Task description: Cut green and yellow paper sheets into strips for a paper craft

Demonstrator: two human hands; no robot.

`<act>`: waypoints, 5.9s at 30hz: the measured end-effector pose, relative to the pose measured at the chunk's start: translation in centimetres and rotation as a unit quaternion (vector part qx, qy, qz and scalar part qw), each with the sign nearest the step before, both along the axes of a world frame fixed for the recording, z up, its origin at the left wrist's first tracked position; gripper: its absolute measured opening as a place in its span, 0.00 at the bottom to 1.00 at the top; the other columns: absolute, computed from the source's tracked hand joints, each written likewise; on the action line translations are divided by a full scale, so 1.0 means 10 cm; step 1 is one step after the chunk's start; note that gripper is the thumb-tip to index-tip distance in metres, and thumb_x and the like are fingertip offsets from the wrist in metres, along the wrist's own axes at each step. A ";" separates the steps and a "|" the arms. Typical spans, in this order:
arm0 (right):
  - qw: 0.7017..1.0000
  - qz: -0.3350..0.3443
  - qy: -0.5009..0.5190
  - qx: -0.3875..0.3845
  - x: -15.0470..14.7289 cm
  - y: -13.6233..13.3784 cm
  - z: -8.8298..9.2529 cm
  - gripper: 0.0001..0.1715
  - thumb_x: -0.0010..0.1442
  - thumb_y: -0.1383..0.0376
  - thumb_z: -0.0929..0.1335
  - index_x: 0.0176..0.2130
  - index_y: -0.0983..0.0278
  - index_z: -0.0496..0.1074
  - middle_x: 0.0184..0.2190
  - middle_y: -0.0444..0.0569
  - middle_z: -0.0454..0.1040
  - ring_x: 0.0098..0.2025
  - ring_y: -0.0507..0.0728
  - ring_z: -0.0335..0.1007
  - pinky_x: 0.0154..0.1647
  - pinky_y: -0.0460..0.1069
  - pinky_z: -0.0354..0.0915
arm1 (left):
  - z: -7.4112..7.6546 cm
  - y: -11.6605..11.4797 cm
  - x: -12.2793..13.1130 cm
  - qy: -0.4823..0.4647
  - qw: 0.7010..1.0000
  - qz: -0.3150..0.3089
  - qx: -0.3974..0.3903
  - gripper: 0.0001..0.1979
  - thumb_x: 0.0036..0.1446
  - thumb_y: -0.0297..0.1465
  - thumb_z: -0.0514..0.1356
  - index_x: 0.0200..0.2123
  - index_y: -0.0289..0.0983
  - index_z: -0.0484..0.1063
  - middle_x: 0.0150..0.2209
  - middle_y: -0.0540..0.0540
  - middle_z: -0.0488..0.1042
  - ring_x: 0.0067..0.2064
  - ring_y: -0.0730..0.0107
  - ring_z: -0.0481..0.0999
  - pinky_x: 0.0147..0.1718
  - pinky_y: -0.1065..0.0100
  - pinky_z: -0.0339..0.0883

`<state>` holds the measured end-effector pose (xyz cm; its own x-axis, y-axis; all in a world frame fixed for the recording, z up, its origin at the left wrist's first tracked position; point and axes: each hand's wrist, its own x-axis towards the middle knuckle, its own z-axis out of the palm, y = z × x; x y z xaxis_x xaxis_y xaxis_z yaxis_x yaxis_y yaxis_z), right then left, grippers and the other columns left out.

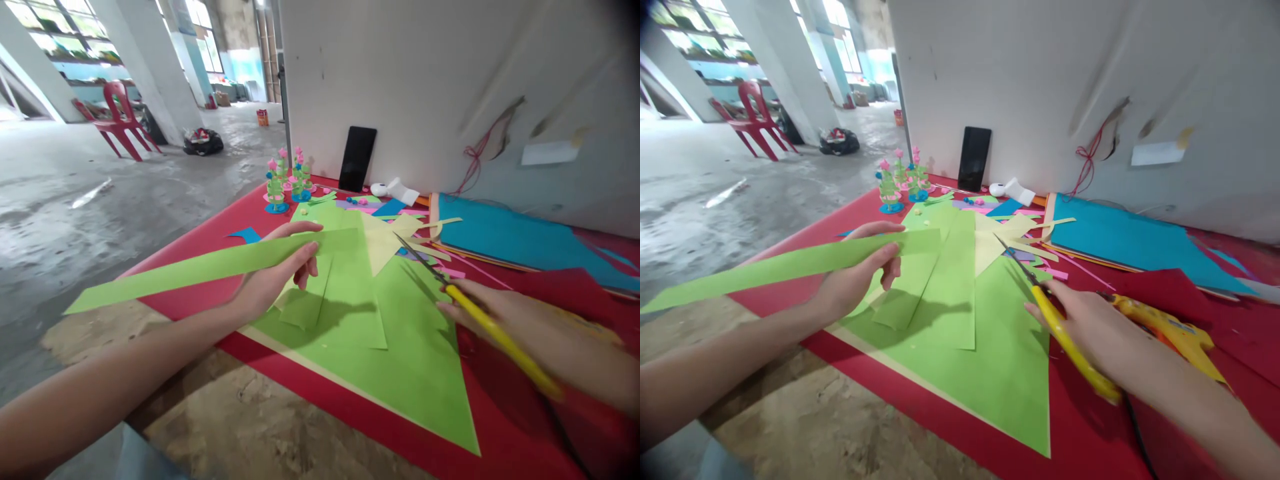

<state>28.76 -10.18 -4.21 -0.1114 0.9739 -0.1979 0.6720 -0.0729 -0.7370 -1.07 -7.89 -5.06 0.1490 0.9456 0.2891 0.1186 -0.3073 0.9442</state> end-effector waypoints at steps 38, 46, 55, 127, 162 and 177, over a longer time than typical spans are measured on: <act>0.952 -0.024 0.291 0.095 -0.98 0.24 -0.08 0.09 0.45 0.60 0.70 0.29 0.62 0.72 0.26 0.45 0.72 0.27 0.51 0.63 0.29 0.48 0.60 | -0.22 -0.09 -0.02 0.354 0.865 -0.074 0.349 0.24 0.54 0.24 0.51 0.55 0.39 0.52 0.33 0.47 0.75 0.27 0.76 0.72 0.27 0.74 0.63; 0.948 -0.038 0.290 0.127 -0.90 0.29 -0.01 0.08 0.46 0.61 0.69 0.29 0.62 0.71 0.25 0.42 0.69 0.25 0.48 0.61 0.29 0.45 0.60 | -0.29 -0.06 0.02 0.218 0.936 -0.213 0.177 0.35 0.54 0.20 0.48 0.60 0.42 0.33 0.56 0.37 0.58 0.51 0.65 0.67 0.44 0.64 0.65; 0.937 -0.065 0.333 0.080 -0.84 0.43 -0.12 0.11 0.44 0.61 0.71 0.30 0.62 0.70 0.23 0.41 0.66 0.23 0.47 0.57 0.22 0.43 0.55 | -0.28 -0.08 0.04 0.084 0.973 -0.205 0.069 0.29 0.53 0.20 0.49 0.57 0.45 0.50 0.59 0.46 0.52 0.58 0.65 0.55 0.54 0.63 0.54; 0.976 0.065 0.062 0.201 -1.24 0.24 -0.16 0.15 0.55 0.53 0.62 0.27 0.62 0.65 0.11 0.37 0.52 0.14 0.46 0.43 0.15 0.45 0.42 | -0.18 0.08 0.05 -0.050 0.950 -0.158 -0.264 0.06 0.39 0.29 0.66 0.25 0.34 0.75 0.23 0.51 0.75 0.24 0.77 0.73 0.26 0.76 0.68; 0.977 0.003 0.134 0.168 -1.21 0.24 -0.14 0.17 0.53 0.50 0.61 0.29 0.61 0.64 0.20 0.45 0.66 0.18 0.50 0.56 0.16 0.48 0.44 | -0.20 -0.01 0.09 -0.005 0.944 -0.199 -0.263 0.09 0.41 0.33 0.65 0.28 0.33 0.74 0.26 0.48 0.76 0.26 0.74 0.74 0.26 0.75 0.68; 0.975 0.005 0.086 0.203 -1.25 0.21 -0.16 0.17 0.55 0.53 0.61 0.27 0.63 0.67 0.13 0.39 0.57 0.15 0.47 0.47 0.16 0.46 0.44 | -0.15 0.00 0.10 0.041 0.968 -0.085 -0.231 0.12 0.44 0.34 0.63 0.18 0.32 0.67 0.18 0.50 0.73 0.19 0.78 0.72 0.20 0.78 0.63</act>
